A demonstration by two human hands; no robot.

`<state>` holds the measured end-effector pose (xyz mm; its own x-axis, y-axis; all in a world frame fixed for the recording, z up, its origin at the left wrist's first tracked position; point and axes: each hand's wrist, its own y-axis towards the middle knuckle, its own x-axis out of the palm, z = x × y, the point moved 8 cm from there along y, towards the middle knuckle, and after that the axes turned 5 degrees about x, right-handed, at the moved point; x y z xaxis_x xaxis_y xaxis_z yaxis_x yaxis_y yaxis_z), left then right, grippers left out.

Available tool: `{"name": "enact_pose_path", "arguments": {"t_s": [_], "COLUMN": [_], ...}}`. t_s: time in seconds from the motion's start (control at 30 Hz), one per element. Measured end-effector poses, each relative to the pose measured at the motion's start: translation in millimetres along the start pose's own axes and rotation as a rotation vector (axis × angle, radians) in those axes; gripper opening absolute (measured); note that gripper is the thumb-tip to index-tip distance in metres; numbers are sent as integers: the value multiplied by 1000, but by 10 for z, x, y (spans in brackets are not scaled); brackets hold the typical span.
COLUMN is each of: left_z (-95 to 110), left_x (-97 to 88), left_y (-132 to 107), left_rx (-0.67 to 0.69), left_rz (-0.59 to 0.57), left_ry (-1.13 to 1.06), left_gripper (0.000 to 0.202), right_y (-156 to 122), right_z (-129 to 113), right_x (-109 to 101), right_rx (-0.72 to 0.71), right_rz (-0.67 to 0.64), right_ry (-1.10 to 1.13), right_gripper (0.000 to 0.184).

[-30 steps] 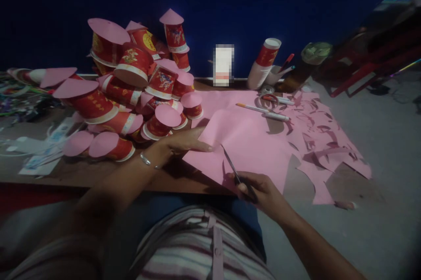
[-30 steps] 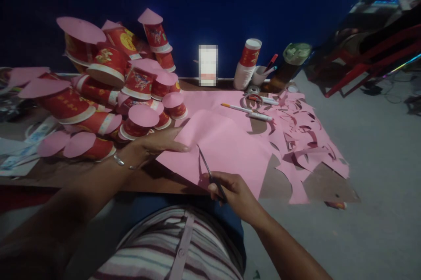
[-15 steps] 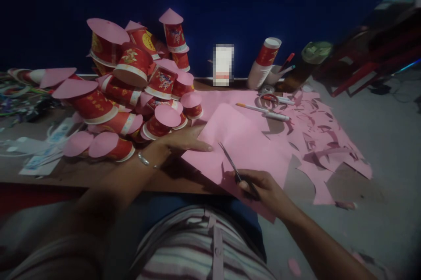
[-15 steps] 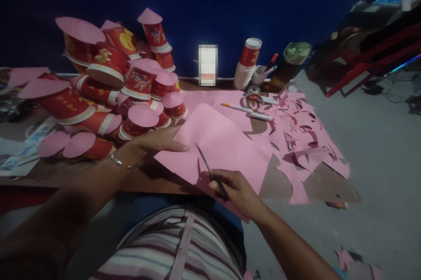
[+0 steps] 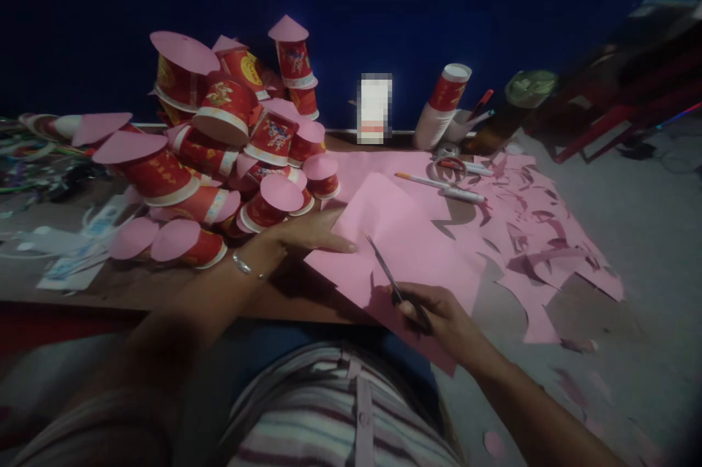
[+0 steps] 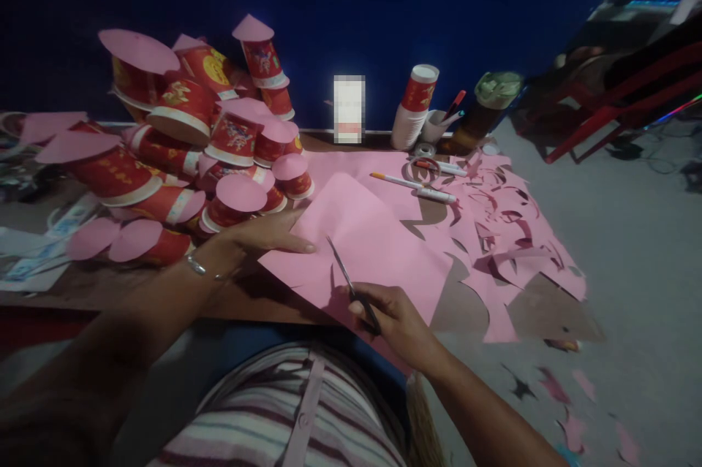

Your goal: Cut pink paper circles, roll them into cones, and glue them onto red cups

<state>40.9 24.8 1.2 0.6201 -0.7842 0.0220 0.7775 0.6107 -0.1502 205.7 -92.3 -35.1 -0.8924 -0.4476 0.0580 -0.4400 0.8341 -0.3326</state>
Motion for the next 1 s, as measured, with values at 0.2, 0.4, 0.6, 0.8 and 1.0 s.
{"name": "enact_pose_path", "arguments": {"t_s": [0.2,0.4,0.6,0.8,1.0], "left_z": [-11,-38,27,7,53], "left_x": [-23,-60,-42,5,-28], "left_y": [2,27,45,47,56], "left_rx": [19,41,78,35,18], "left_rz": [14,3,-58,-113,-72], "left_ry": [20,118,168,143,150], "left_gripper": [60,56,51,47,50], "right_y": [-6,-38,-31,3,18], "right_z": [27,72,73,52,47], "right_x": [-3,7,6,2,-18], "right_rx": [12,34,45,31,19], "right_rz": [15,27,23,1,2], "right_ry": [30,74,61,18,12], "right_gripper": [44,49,46,43,42]}}
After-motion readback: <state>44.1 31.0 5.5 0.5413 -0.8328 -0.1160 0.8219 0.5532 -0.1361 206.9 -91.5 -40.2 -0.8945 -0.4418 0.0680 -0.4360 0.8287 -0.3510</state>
